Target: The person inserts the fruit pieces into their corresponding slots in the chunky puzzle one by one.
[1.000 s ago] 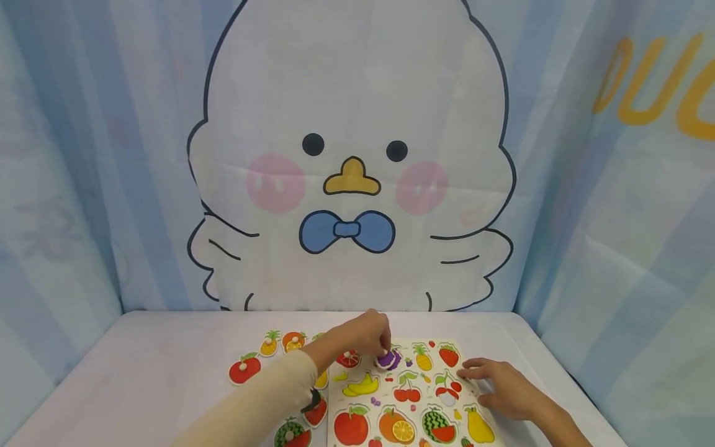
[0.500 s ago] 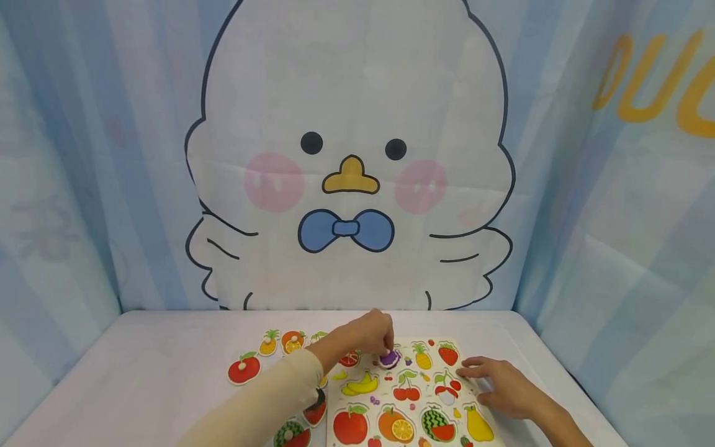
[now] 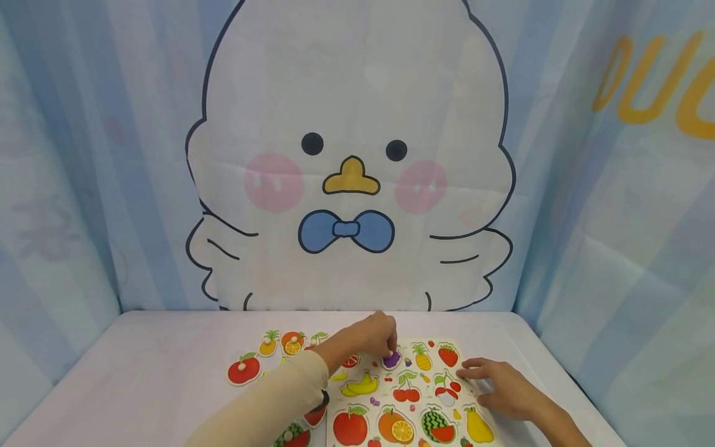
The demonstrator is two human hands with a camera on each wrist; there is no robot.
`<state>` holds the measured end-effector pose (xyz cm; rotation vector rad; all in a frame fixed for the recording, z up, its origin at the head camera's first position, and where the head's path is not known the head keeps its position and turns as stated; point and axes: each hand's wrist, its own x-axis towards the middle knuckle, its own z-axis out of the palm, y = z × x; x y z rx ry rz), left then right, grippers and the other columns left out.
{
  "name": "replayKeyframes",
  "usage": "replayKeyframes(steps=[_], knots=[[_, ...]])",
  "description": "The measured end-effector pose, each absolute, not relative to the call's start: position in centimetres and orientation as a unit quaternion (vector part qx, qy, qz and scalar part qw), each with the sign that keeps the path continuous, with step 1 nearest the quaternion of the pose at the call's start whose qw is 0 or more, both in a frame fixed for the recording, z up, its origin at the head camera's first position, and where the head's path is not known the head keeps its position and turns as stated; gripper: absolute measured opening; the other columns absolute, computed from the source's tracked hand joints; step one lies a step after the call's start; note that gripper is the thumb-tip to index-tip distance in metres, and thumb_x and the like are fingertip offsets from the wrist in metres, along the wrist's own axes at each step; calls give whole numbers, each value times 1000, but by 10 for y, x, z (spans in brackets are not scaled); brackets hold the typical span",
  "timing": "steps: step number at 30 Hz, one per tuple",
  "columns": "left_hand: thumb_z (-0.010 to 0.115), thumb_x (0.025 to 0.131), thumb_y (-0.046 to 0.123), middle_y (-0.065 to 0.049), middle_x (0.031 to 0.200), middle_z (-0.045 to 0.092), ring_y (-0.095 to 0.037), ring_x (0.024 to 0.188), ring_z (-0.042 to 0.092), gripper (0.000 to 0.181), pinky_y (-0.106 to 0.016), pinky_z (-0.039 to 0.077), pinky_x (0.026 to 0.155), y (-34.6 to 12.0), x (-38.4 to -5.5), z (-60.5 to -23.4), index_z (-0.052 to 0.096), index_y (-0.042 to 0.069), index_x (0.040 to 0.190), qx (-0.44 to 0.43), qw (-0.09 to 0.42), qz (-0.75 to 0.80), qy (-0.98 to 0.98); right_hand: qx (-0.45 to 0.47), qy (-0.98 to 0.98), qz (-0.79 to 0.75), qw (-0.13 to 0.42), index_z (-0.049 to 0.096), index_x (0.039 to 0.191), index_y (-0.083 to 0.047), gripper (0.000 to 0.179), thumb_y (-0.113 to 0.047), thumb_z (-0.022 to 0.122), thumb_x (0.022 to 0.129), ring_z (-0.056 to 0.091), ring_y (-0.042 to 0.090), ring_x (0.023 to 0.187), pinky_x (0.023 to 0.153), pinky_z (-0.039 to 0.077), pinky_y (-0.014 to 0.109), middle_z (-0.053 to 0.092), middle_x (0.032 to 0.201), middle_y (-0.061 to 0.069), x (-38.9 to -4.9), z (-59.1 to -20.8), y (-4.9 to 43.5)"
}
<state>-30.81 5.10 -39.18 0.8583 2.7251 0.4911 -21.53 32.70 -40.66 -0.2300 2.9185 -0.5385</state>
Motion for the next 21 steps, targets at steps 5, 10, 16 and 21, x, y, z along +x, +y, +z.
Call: replayKeyframes(steps=[5, 10, 16, 21], knots=[[79, 93, 14, 3, 84, 70, -8, 75, 63, 5, -22, 57, 76, 51, -309, -394, 80, 13, 98, 291, 121, 173, 933, -80, 977, -179, 82, 76, 127, -16, 50, 1, 84, 80, 56, 42, 131, 107, 44, 67, 65, 140, 8, -216, -406, 326], [79, 93, 13, 2, 84, 70, -9, 75, 63, 5, -22, 58, 77, 51, -309, -397, 80, 13, 98, 286, 125, 179, 933, -87, 977, -178, 81, 76, 127, -16, 50, 0, 84, 80, 56, 41, 130, 107, 44, 67, 66, 139, 7, -215, -406, 326], [78, 93, 12, 2, 86, 72, -9, 76, 64, 7, -23, 59, 79, 49, -307, -395, 81, 12, 100, 281, 127, 189, 932, -92, 976, -178, 81, 76, 126, -16, 49, 0, 84, 81, 57, 40, 130, 108, 44, 67, 65, 139, 7, -216, -406, 327], [78, 93, 12, 2, 90, 73, -9, 78, 64, 9, -24, 59, 82, 48, -307, -396, 81, 13, 102, 279, 127, 192, 932, -98, 976, -178, 79, 77, 126, -16, 48, 0, 84, 81, 57, 41, 129, 107, 45, 67, 66, 139, 8, -216, -408, 329]])
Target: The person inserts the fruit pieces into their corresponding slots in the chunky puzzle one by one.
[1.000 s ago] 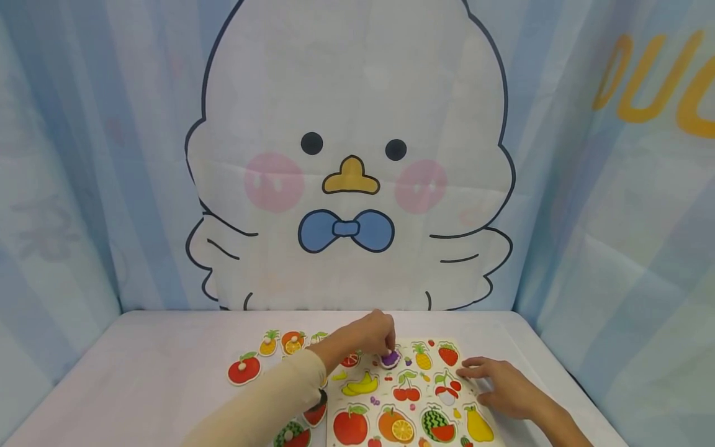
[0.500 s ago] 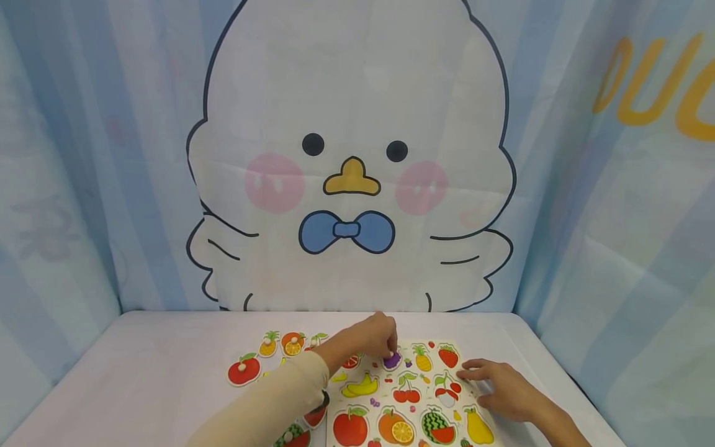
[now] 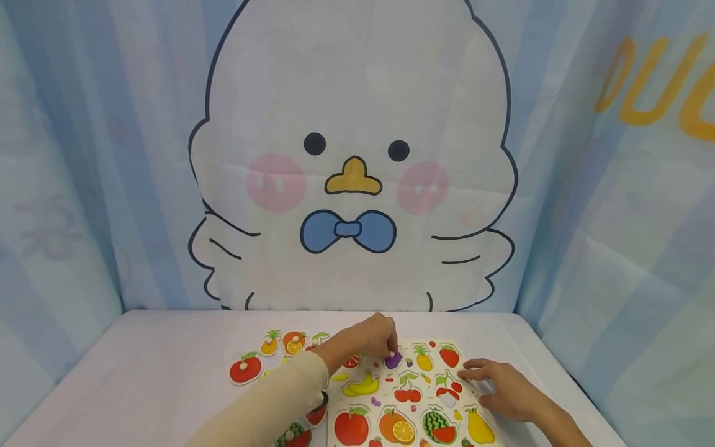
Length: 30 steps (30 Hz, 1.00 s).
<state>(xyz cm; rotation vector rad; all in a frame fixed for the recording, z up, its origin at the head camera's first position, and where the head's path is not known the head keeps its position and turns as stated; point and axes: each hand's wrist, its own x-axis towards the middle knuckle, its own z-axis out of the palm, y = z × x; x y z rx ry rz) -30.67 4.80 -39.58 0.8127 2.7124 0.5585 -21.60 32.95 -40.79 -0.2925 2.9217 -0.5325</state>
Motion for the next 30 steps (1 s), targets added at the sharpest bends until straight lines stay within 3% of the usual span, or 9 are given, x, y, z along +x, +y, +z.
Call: replayKeyframes(steps=[13, 22, 30], knots=[[78, 93, 12, 3, 95, 75, -8, 83, 64, 15, -25, 59, 87, 44, -311, -400, 81, 15, 107, 283, 139, 197, 928, -97, 976, -180, 80, 76, 126, -15, 49, 1, 83, 81, 57, 42, 129, 106, 45, 67, 66, 139, 8, -216, -407, 329], [78, 94, 14, 8, 89, 69, -6, 78, 61, 21, -17, 54, 76, 37, -311, -405, 81, 22, 114, 327, 133, 194, 915, -82, 977, -177, 83, 77, 125, -18, 49, 1, 84, 80, 56, 43, 130, 106, 45, 67, 66, 139, 5, -216, -407, 326], [78, 94, 15, 8, 99, 71, -5, 84, 61, 34, -18, 55, 79, 27, -313, -403, 75, 27, 125, 353, 134, 198, 905, -82, 976, -181, 83, 77, 125, -18, 48, 2, 83, 81, 56, 42, 130, 107, 44, 68, 66, 139, 5, -216, -406, 327]])
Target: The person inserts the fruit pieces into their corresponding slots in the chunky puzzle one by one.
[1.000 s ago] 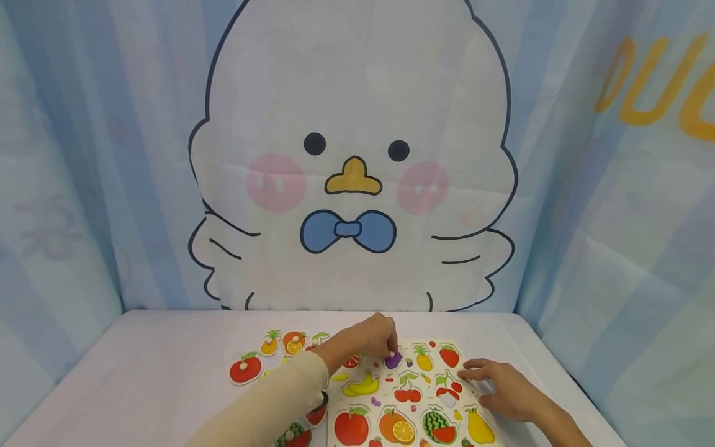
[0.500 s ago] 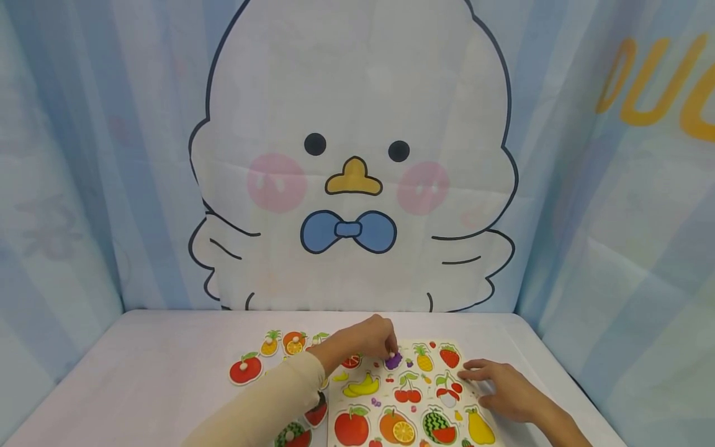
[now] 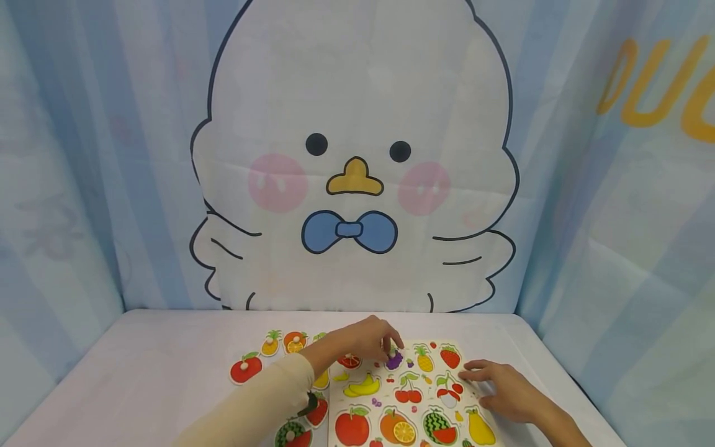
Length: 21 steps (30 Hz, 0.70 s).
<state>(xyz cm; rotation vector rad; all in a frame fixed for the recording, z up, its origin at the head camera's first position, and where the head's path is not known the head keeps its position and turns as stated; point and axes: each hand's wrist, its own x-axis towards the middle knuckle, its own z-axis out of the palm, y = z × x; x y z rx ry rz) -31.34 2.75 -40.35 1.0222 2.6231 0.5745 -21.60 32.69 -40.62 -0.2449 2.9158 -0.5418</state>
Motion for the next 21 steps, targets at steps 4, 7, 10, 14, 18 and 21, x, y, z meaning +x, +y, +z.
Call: replayKeyframes(steps=[4, 7, 10, 14, 18, 21], knots=[[76, 95, 16, 9, 101, 71, -5, 85, 60, 30, -18, 54, 77, 21, -316, -403, 75, 26, 124, 374, 126, 207, 895, -86, 977, -179, 81, 77, 125, -17, 48, 1, 83, 81, 57, 42, 129, 106, 45, 68, 66, 139, 6, -215, -406, 328], [75, 96, 16, 10, 98, 70, -4, 85, 60, 27, -17, 53, 76, 14, -318, -402, 77, 25, 121, 383, 123, 214, 890, -89, 977, -179, 79, 77, 125, -17, 48, 1, 83, 81, 57, 42, 129, 106, 45, 68, 66, 138, 7, -215, -407, 328], [76, 96, 16, 11, 95, 69, -4, 84, 60, 23, -16, 53, 75, 6, -317, -401, 79, 25, 117, 382, 123, 220, 889, -93, 977, -177, 79, 77, 125, -16, 48, 1, 83, 81, 57, 42, 129, 106, 45, 67, 66, 138, 8, -215, -407, 329], [76, 96, 16, 12, 92, 68, -6, 81, 59, 19, -17, 54, 72, -3, -315, -398, 80, 25, 112, 374, 121, 229, 891, -99, 977, -173, 77, 76, 126, -16, 49, 0, 84, 81, 57, 43, 128, 106, 45, 67, 66, 138, 9, -215, -407, 329], [77, 95, 15, 11, 90, 68, -6, 79, 60, 17, -17, 54, 70, -13, -312, -397, 81, 23, 109, 369, 119, 238, 890, -95, 977, -175, 76, 77, 126, -16, 49, 1, 83, 81, 57, 43, 129, 106, 45, 67, 66, 139, 9, -215, -407, 329], [78, 94, 15, 11, 90, 69, -6, 79, 61, 17, -18, 55, 69, -22, -310, -397, 81, 21, 110, 363, 124, 253, 888, -84, 977, -178, 77, 77, 125, -16, 48, 1, 83, 81, 56, 43, 131, 107, 44, 67, 66, 139, 7, -215, -407, 327]])
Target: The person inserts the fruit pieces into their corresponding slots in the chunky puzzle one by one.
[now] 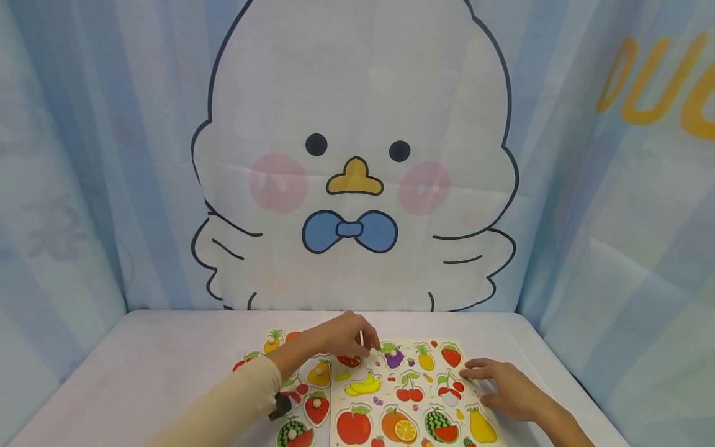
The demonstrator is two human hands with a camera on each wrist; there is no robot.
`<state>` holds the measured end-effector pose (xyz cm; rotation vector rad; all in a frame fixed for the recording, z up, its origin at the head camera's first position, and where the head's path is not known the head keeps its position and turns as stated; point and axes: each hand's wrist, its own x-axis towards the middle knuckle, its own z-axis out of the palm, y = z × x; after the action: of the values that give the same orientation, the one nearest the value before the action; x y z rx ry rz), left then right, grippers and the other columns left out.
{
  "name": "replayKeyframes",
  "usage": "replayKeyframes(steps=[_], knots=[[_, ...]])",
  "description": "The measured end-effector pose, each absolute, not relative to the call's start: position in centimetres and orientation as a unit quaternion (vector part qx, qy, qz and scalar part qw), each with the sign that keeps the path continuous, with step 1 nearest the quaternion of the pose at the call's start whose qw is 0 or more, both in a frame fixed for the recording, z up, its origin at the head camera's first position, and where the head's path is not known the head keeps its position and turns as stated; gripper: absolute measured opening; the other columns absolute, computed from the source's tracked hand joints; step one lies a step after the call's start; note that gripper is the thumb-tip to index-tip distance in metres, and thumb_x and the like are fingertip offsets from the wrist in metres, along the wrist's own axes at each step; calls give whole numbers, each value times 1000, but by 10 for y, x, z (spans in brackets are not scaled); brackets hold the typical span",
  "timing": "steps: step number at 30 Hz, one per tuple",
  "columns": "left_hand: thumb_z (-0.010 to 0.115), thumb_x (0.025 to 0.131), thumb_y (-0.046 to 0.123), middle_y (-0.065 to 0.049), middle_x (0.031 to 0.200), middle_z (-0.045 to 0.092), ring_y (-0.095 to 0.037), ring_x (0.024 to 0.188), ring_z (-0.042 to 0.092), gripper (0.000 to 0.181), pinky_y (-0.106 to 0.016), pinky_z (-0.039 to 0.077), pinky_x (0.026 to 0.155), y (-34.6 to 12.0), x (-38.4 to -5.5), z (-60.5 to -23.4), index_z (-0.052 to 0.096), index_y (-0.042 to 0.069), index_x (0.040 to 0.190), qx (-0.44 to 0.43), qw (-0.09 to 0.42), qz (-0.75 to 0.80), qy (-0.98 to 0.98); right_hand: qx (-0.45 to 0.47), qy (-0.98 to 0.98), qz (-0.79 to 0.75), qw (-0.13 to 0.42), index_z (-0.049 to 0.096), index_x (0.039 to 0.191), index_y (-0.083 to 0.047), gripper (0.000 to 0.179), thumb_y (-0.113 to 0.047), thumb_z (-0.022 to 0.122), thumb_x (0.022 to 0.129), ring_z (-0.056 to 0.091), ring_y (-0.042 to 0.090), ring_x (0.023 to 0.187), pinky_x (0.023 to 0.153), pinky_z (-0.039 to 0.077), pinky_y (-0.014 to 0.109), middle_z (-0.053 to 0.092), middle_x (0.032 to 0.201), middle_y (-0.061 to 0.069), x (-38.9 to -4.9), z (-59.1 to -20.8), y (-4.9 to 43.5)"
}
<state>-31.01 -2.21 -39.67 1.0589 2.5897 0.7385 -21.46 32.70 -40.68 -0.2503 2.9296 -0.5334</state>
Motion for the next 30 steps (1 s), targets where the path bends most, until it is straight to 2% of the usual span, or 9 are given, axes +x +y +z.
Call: replayKeyframes(steps=[17, 24, 30], knots=[[78, 94, 15, 9, 90, 70, -14, 84, 63, 15, -24, 58, 71, -77, -317, -403, 81, 20, 107, 316, 112, 303, 892, -68, 980, -167, 79, 77, 126, -18, 49, 0, 83, 81, 54, 43, 131, 108, 43, 68, 65, 140, 6, -215, -407, 325], [78, 93, 13, 6, 91, 70, -17, 85, 62, 14, -30, 58, 73, -99, -315, -402, 81, 21, 104, 295, 104, 315, 896, -73, 979, -170, 81, 76, 126, -17, 48, -1, 83, 81, 55, 43, 131, 108, 43, 68, 65, 140, 7, -214, -407, 325], [78, 92, 10, 6, 90, 69, -17, 84, 61, 15, -28, 58, 70, -122, -313, -403, 81, 19, 104, 262, 99, 316, 907, -73, 978, -174, 85, 77, 125, -18, 48, 0, 83, 81, 55, 42, 131, 107, 44, 67, 65, 140, 6, -215, -408, 325]])
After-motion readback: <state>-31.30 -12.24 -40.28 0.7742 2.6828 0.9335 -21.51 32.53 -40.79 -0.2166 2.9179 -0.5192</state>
